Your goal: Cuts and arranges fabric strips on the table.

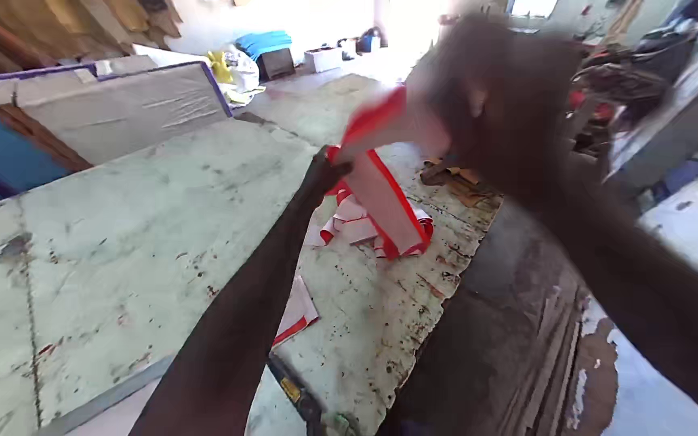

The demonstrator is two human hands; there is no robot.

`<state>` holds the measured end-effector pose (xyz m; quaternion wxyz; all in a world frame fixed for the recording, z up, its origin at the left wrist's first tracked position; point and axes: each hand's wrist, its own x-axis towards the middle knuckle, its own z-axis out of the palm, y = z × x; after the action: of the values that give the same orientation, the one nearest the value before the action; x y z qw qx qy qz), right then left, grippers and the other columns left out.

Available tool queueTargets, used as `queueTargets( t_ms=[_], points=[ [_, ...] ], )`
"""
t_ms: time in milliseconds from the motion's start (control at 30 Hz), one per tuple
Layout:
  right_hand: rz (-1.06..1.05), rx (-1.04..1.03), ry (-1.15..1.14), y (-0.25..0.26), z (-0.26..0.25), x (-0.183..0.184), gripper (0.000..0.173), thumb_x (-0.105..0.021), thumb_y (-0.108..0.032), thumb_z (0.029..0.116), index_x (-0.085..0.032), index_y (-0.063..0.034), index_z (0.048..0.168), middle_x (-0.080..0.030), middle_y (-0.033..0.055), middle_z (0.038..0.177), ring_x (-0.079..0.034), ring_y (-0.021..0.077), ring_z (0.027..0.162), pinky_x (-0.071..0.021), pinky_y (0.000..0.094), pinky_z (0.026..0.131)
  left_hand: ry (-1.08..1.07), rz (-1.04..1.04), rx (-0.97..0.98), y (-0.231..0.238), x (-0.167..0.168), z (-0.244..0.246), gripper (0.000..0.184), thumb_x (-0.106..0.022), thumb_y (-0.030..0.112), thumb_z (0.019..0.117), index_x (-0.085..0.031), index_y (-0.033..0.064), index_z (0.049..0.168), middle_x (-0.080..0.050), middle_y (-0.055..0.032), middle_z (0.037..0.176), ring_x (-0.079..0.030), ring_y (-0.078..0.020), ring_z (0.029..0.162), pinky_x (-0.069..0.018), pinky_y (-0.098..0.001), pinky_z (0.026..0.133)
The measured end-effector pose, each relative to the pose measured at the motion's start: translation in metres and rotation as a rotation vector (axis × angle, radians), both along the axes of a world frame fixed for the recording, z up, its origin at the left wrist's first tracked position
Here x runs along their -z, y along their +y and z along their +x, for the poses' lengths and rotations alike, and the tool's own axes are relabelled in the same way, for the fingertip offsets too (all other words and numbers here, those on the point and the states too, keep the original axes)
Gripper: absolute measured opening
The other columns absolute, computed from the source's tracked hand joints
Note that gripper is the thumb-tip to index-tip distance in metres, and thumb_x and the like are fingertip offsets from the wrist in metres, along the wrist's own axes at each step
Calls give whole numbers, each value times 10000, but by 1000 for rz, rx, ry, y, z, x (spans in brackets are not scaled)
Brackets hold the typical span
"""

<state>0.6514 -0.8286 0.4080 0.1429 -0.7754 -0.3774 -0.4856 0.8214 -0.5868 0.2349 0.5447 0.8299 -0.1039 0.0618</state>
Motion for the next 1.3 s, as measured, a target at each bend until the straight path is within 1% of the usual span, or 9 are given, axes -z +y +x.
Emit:
queueTargets(
  t_ms=[67, 167, 300, 467, 700, 867, 1033, 1167, 1300],
  points=[
    [-208, -11, 356, -32, 24, 113, 153, -616, -142, 986, -734, -103, 1076, -704, 126, 1154, -656, 324, 1098, -537, 530, 931, 97, 295, 3, 26, 38, 14, 727, -766, 169, 897, -410, -28, 1499, -538, -286, 1430, -549, -431, 1304, -440, -622, 1083],
    [-294, 43, 1117, -54, 23, 275, 311, -755, -269, 923, -724, -149, 1209, -625, 113, 1365, -552, 348, 1298, -444, 601, 1076, 81, 502, -107, 90, 98, -38, 606, -695, 181, 962, -467, 0, 1493, -504, -231, 1507, -473, -378, 1415, -373, -572, 1181],
    [-55, -180, 1629, 8, -24, 355, 372, -666, -341, 985, -708, -61, 1227, -674, 149, 1253, -660, 272, 1141, -525, 456, 1018, 100, 624, -563, 212, 175, -182, 440, -626, 210, 1011, -584, 8, 1399, -531, -230, 1478, -448, -400, 1425, -350, -569, 1194],
    [-118, -504, 1620, 132, -56, 384, 373, -685, -373, 966, -712, -48, 1146, -680, 132, 1091, -676, 245, 937, -568, 437, 870, 528, 524, -1136, 324, 210, -356, 560, -697, 269, 969, -552, -71, 1389, -511, -364, 1410, -458, -537, 1349, -344, -688, 1124],
    [-350, -351, 1190, 265, 23, 416, 379, -692, -313, 965, -677, -109, 1285, -619, 117, 1373, -556, 345, 1294, -475, 572, 1048, 705, 398, -1445, 372, 232, -435, 582, -690, 372, 970, -575, -20, 1384, -547, -335, 1390, -470, -542, 1335, -395, -712, 1058],
    [-626, -206, 1071, 315, 76, 419, 320, -809, -346, 858, -718, -111, 1054, -659, 136, 1136, -606, 373, 1122, -502, 609, 914, 620, 299, -1405, 405, 243, -439, 523, -667, 397, 988, -617, 0, 1325, -654, -269, 1257, -608, -456, 1205, -462, -664, 1015],
    [-944, -410, 1053, 315, 104, 397, 396, -804, -408, 845, -697, -96, 1064, -674, 116, 1046, -658, 308, 1001, -538, 564, 850, 610, 214, -1272, 417, 241, -467, 327, -662, 281, 998, -693, 1, 1162, -700, -239, 1100, -666, -417, 1060, -501, -654, 945],
    [-886, -439, 1066, 317, 112, 369, 387, -825, -370, 831, -712, -86, 1068, -682, 118, 1046, -669, 305, 963, -545, 584, 844, 600, 180, -1236, 404, 227, -533, 324, -655, 255, 1004, -675, -16, 1182, -688, -252, 1090, -661, -419, 1032, -505, -656, 923],
    [-786, -423, 1018, 323, 147, 379, 352, -817, -344, 822, -713, -81, 1032, -664, 133, 1040, -652, 327, 984, -534, 598, 848, 603, 160, -1266, 406, 234, -631, 335, -651, 246, 1008, -663, -24, 1206, -680, -253, 1122, -660, -396, 1053, -505, -636, 951]
  ],
)
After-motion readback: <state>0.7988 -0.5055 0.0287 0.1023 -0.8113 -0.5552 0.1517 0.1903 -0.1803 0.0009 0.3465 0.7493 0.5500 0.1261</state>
